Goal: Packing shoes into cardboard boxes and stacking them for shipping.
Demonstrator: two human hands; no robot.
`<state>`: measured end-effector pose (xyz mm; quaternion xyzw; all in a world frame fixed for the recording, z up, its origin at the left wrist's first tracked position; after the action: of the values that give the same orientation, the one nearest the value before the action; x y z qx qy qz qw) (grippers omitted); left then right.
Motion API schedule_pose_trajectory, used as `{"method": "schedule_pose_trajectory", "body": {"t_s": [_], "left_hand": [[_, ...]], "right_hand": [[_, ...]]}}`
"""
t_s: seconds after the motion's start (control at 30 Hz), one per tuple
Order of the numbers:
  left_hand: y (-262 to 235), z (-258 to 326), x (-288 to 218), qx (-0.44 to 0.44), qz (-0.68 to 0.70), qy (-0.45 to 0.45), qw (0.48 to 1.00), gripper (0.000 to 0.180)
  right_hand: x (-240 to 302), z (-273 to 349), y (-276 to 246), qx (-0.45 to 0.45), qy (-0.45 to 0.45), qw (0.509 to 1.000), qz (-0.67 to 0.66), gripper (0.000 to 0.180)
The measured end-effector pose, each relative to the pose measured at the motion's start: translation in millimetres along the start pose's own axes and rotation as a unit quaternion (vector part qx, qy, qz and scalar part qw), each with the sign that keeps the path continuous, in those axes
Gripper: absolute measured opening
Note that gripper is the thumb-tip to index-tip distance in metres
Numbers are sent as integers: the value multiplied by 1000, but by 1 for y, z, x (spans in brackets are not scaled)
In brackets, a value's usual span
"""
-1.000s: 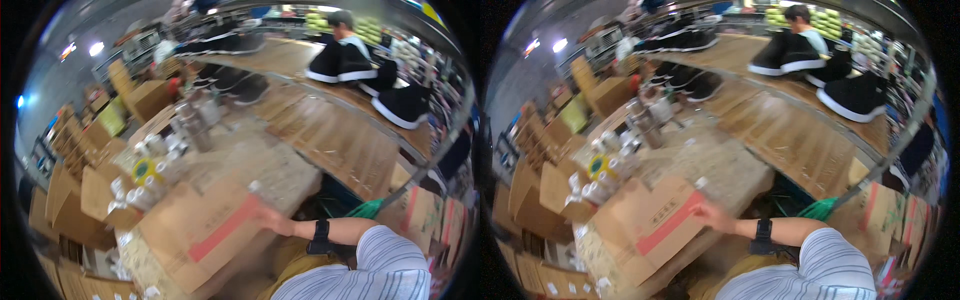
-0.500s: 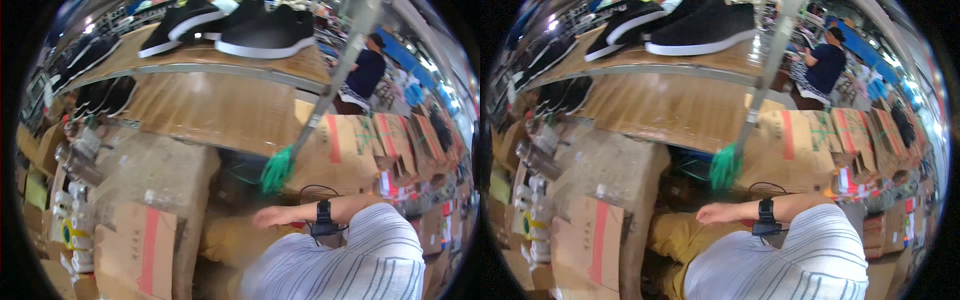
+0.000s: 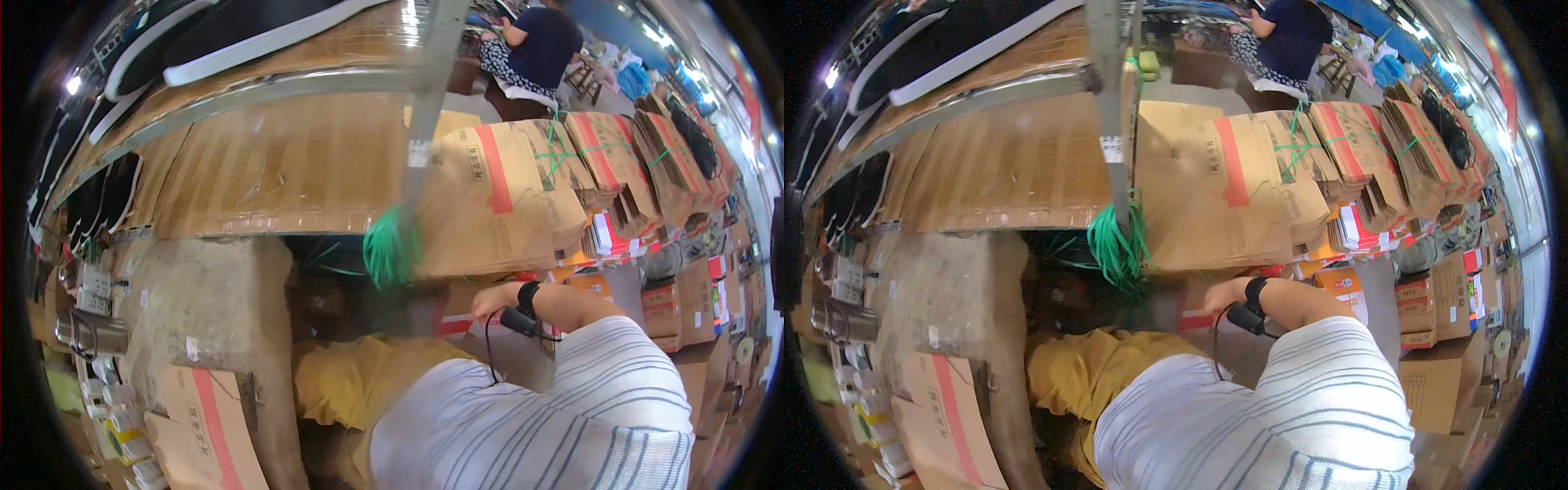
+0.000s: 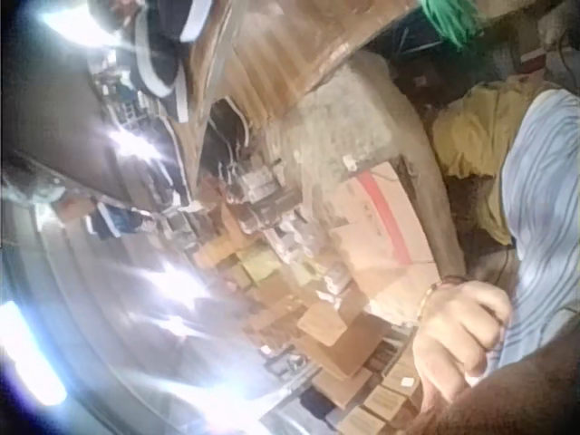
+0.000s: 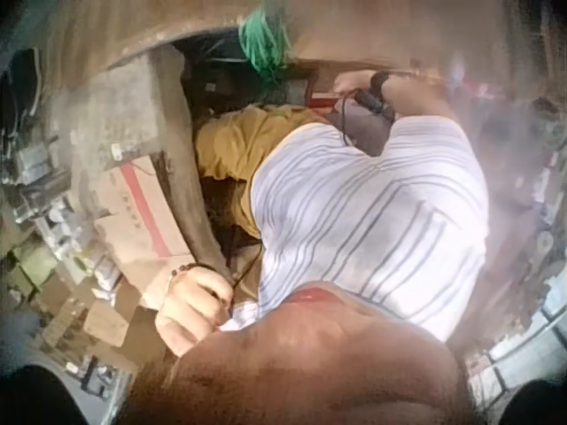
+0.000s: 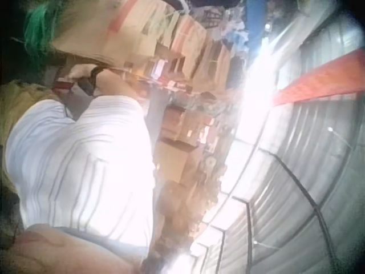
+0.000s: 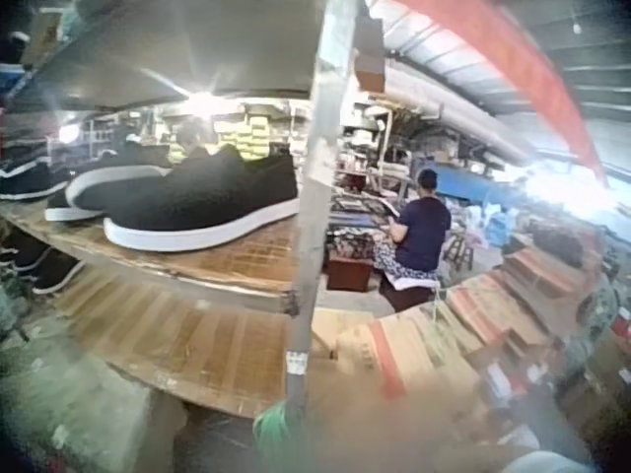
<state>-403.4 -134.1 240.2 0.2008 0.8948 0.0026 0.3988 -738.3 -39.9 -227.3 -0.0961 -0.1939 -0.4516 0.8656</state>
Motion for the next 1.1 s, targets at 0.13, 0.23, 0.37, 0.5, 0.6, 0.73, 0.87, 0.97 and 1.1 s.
{"method": "schedule_pose_trajectory", "body": {"t_s": [0.13, 0.23, 0.37, 0.5, 0.6, 0.73, 0.87, 0.97, 1.1], "left_hand": [[-11, -11, 18, 55, 15, -17, 998, 20], [-26, 17, 39, -41, -33, -15, 998, 29], [-47, 79, 67, -235, -75, -107, 963, 35], [-62, 118, 77, -362, -102, -192, 906, 41], [-68, 138, 74, -414, -118, -230, 873, 47], [-69, 157, 73, -425, -116, -266, 857, 60], [-78, 185, 84, -454, -137, -341, 811, 73], [-78, 227, 87, -476, -183, -391, 766, 75], [-72, 241, 85, -472, -216, -414, 748, 56]], "right_hand": [[-13, -21, 20, 85, -107, 961, 242, 71], [-55, -31, -7, -114, -64, 912, -389, 81], [-49, -30, -21, -155, -153, 775, -593, 80], [-49, -33, -53, -118, -245, 692, -669, 78], [-30, -25, -77, -164, -227, 674, -684, 73], [-22, -29, -80, -171, -223, 652, -704, 69], [-20, -50, -36, -116, -197, 778, -585, 59], [-43, -61, 7, -90, -140, 914, -371, 46], [-85, -57, 42, -91, -59, 963, 247, 29]]}}
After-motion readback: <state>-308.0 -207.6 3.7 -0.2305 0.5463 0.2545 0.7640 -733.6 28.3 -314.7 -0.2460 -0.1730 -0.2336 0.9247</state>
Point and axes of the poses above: each hand's wrist, its own z-axis away from the middle knuckle, its own y-axis out of the palm, x = y × z, the point moved 8 cm from there along -z, towards the middle knuckle, and after that the axes turned 11 degrees about x, right-handed, at the moved point
